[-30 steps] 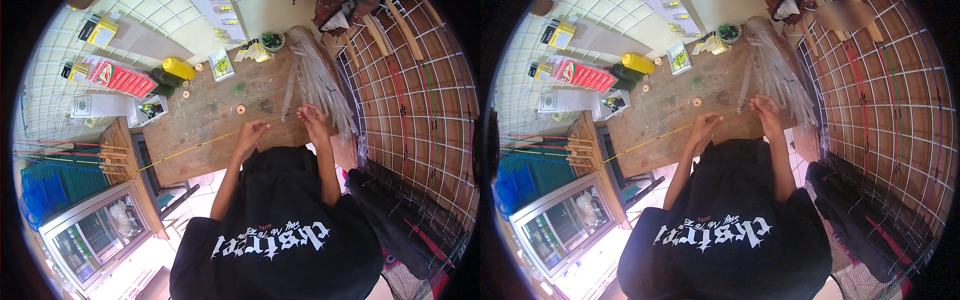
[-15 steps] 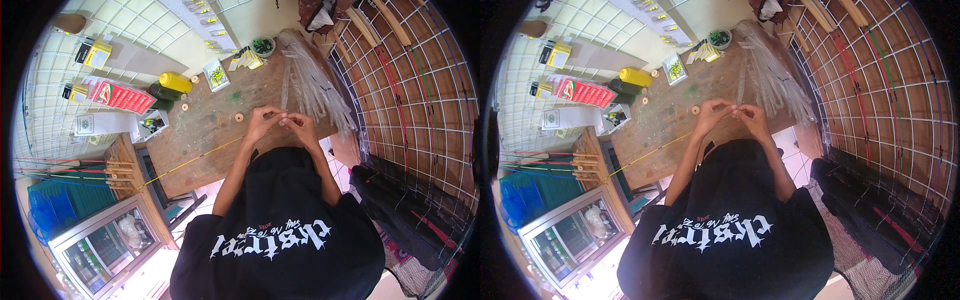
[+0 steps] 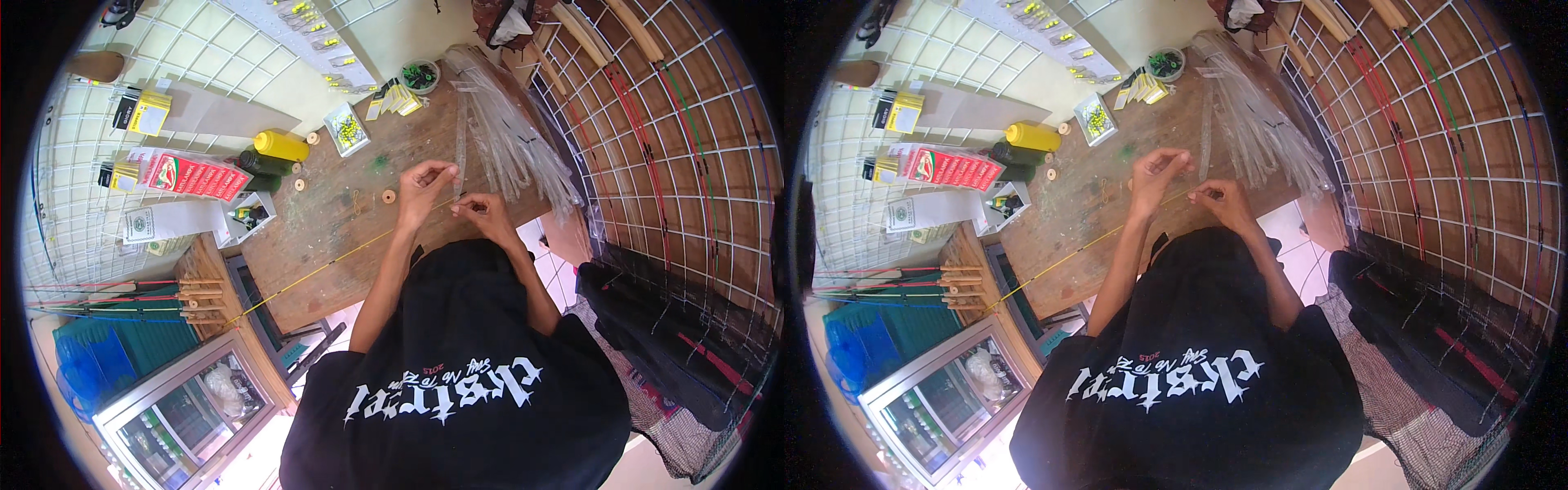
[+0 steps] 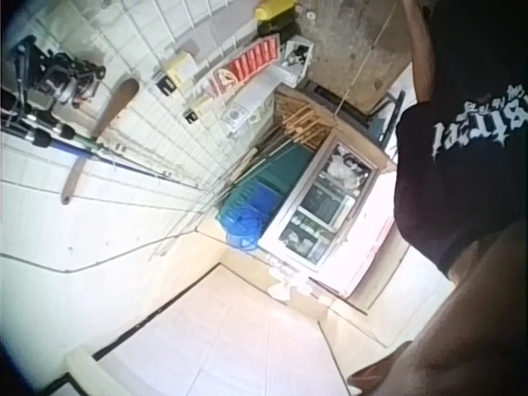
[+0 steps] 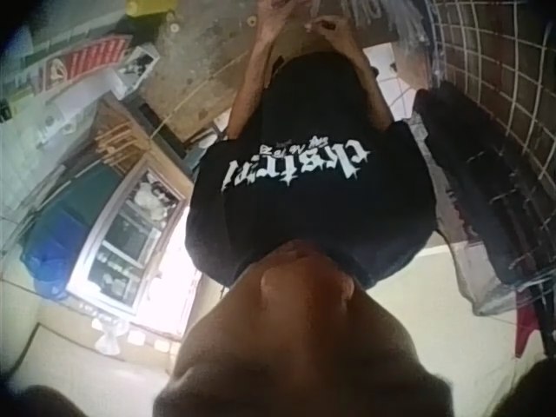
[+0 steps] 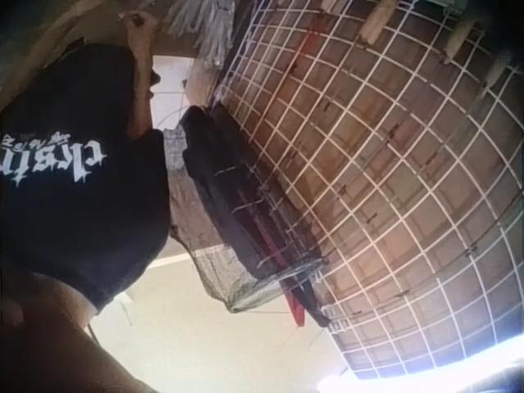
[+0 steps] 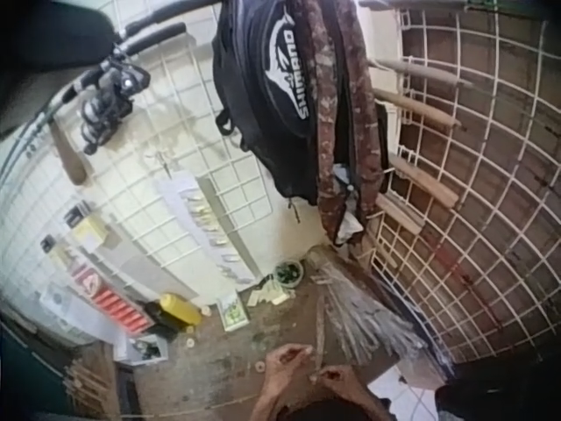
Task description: Assembling a fishing line by adding stoppers and beads at a workbench.
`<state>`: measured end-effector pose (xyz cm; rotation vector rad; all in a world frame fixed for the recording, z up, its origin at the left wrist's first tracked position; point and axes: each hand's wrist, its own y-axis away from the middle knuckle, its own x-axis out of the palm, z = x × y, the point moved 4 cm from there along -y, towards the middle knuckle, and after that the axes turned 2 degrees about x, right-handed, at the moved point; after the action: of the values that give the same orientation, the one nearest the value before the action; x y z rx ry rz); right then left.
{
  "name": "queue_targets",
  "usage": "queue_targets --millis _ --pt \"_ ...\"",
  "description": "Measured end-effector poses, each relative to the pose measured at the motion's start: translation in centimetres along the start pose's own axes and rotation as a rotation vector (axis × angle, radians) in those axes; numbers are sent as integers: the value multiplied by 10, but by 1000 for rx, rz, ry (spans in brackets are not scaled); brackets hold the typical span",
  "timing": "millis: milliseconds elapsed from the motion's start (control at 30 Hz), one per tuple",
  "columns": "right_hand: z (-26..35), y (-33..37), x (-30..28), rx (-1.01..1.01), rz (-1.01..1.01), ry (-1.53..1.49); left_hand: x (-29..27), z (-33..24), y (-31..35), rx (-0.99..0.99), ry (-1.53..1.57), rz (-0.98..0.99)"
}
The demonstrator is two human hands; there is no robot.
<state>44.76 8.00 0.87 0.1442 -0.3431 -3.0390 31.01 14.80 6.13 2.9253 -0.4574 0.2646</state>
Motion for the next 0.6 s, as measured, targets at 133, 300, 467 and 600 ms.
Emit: queue_targets --millis 133,300,467,600 --pt "-2 1 2 51 58 42 -1 3 5 -14 90 -98" --pt "-47 -7 -18 45 -47 -126 -5 29 14 -62 -30 -64" --pt "-87 -19 -33 274 -130 -136 -15 89 26 -234 -342 -40" --pt "-99 -27 -22 303 -35 -233 -3 90 28 -7 -761 -65"
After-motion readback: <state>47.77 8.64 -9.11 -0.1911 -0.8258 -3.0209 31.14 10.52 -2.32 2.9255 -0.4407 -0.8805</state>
